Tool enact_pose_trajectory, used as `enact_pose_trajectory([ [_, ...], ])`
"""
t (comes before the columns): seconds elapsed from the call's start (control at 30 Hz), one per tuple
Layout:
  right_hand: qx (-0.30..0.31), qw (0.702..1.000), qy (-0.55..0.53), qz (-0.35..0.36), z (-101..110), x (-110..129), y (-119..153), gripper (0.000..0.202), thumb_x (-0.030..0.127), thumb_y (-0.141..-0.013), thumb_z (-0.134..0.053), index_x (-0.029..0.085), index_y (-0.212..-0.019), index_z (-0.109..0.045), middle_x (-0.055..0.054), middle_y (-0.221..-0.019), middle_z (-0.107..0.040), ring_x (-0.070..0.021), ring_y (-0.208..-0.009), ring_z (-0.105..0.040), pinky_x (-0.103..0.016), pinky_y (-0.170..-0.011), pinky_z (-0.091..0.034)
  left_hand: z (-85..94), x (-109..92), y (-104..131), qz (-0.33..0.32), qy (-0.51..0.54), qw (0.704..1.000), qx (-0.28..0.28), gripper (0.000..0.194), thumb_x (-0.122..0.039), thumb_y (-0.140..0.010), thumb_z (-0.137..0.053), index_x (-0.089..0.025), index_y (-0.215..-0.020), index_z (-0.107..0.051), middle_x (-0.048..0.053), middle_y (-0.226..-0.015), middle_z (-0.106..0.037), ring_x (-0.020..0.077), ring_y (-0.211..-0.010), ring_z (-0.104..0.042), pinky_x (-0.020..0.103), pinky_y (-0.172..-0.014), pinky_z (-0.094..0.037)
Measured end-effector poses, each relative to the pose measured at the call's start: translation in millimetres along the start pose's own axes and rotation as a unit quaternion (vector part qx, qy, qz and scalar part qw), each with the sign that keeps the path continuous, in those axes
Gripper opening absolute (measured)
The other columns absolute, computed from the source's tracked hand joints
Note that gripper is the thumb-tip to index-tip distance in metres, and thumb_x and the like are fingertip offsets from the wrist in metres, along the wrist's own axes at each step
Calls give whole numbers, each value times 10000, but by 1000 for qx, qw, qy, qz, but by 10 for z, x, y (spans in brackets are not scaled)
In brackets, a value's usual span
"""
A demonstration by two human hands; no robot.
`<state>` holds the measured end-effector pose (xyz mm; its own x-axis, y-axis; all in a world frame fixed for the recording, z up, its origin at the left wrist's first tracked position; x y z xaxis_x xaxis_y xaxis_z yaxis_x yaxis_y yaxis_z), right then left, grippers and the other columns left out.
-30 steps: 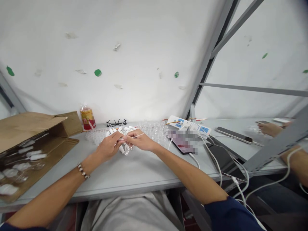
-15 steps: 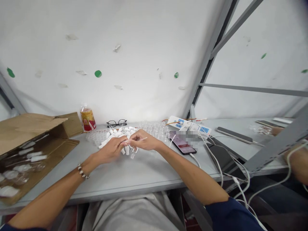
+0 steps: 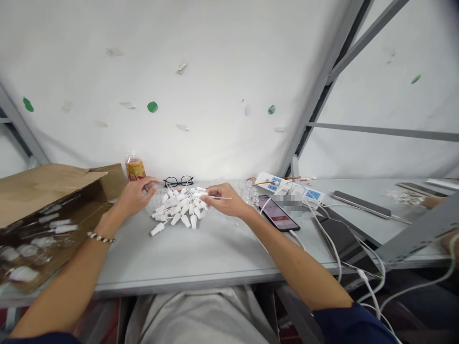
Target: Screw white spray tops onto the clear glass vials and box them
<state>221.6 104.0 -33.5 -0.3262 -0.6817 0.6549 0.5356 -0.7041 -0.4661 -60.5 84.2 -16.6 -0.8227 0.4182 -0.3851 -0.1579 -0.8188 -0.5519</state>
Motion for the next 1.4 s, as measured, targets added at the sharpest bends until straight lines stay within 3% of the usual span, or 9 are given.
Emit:
enact_pose_trajectory([
  [0.13, 3, 995, 89, 33, -40, 45, 26, 452, 447, -868, -520, 182, -539, -359, 49, -543, -301, -83, -549, -255, -247, -530, -211, 203, 299, 4, 45, -47, 998, 8, 232, -377, -814, -621, -150, -791, -657, 23, -756, -727, 162, -674, -599, 231, -649, -427],
  [0.33, 5, 992, 114, 50, -38, 76, 39, 454, 461, -883, -498, 185, -563, -329, 50, -548, -288, -84, -549, -246, -248, -532, -203, 260, 508, 20, 92, -101, 980, 142, 305, -467, -717, -699, -165, -709, -738, 42, -819, -724, 204, -771, -596, 240, -677, -411],
  [0.53, 7, 991, 124, 53, -51, 43, 32, 453, 481, -873, -506, 181, -563, -369, 46, -540, -318, -83, -544, -267, -243, -533, -215, 176, 584, 44, 128, -96, 945, 284, 185, -313, -646, -663, -164, -711, -751, 20, -706, -724, 186, -679, -602, 239, -626, -422],
  [0.87, -8, 991, 122, 60, -54, 65, 35, 444, 464, -866, -524, 174, -549, -413, 42, -531, -359, -81, -536, -281, -238, -529, -231, 115, 521, 7, 115, -149, 959, 212, 187, -215, -640, -652, -148, -813, -635, -7, -718, -669, 146, -662, -560, 229, -621, -379],
  [1.0, -2, 991, 118, 61, -84, 75, 29, 450, 472, -863, -531, 171, -544, -434, 41, -523, -388, -79, -531, -305, -234, -531, -238, 46, 217, 24, 51, -118, 979, 158, 287, -358, -742, -639, -167, -955, -619, -6, -793, -655, 125, -641, -524, 230, -613, -389],
  [1.1, 10, 990, 121, 74, -160, 98, 34, 429, 455, -864, -545, 165, -556, -472, 41, -520, -418, -77, -527, -336, -231, -536, -244, -169, -163, 89, -59, -44, 991, 115, 382, -462, -767, -646, -186, -1031, -625, 18, -860, -662, 131, -655, -540, 243, -624, -428],
  [1.2, 28, 988, 125, 83, -260, 127, 49, 397, 428, -877, -544, 162, -583, -523, 39, -520, -460, -77, -517, -368, -230, -535, -248, -410, -468, 172, -158, 7, 980, 117, 312, -444, -856, -586, -208, -1049, -650, 36, -908, -671, 134, -695, -569, 252, -663, -445],
  [1.3, 32, 988, 126, 87, -326, 130, 58, 389, 433, -888, -544, 165, -608, -571, 33, -525, -505, -81, -508, -401, -228, -535, -275, -519, -554, 208, -202, 17, 973, 109, 291, -404, -942, -472, -202, -982, -677, 34, -810, -651, 134, -675, -559, 252, -643, -422],
  [1.4, -44, 990, 110, 79, -305, 99, 47, 309, 481, -826, -630, 181, -758, -654, 17, -594, -592, -102, -555, -503, -228, -583, -358, -490, -437, 171, -170, -18, 982, 78, 343, -417, -955, -430, -188, -893, -678, 38, -785, -625, 145, -688, -549, 257, -635, -408],
])
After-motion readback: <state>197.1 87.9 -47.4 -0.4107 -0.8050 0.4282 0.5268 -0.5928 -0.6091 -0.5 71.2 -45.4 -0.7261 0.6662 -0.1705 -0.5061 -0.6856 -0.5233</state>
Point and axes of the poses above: each hand's wrist, its own y-axis away from the middle knuckle, its own z-axis out of the back of the hand, x = y × z, the point moved 2 cm from there along -y, towards the middle knuckle
